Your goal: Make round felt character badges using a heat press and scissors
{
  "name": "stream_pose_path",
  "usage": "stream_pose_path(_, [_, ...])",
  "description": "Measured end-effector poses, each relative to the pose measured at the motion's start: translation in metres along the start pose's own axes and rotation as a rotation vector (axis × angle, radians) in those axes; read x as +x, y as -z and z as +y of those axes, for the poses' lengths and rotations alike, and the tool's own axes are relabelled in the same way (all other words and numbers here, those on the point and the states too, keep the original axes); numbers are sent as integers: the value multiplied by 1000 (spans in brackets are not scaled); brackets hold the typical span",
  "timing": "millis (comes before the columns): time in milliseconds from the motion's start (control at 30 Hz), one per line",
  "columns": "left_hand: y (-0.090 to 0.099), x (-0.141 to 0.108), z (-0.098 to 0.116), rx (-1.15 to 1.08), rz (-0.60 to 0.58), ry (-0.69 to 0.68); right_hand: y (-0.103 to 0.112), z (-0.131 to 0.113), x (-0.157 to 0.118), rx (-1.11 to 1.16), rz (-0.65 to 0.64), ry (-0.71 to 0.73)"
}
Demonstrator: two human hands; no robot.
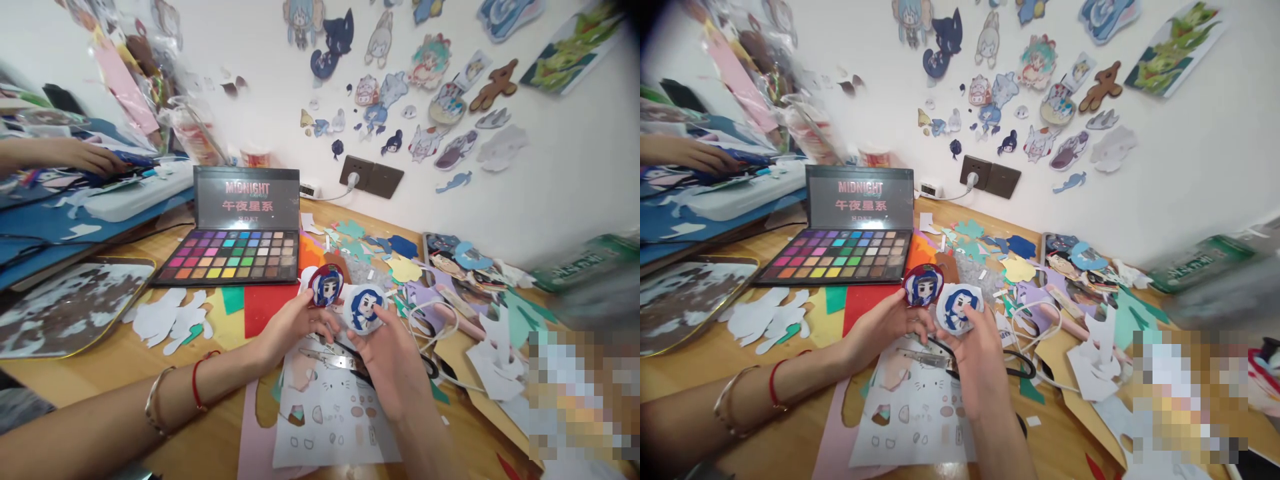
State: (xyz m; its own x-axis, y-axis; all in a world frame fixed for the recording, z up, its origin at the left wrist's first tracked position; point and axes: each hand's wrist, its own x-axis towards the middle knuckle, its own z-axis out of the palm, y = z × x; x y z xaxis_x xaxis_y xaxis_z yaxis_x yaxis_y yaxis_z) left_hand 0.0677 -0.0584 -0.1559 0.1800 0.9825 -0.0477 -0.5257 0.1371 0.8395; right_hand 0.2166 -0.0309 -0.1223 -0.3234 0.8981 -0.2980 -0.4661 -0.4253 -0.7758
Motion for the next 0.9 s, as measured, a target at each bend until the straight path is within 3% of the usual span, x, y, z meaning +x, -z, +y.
stream_pose_path(300, [-5, -5, 4, 28, -11, -87, -1, -2, -1, 82, -47, -18])
stream_pose_path(633, [-3, -4, 5, -95, -116, 26, -2, -4, -3, 96, 12, -18])
stream_pose_path(900, [0, -3, 5, -154, -85, 46, -1, -2, -4, 98, -28, 18])
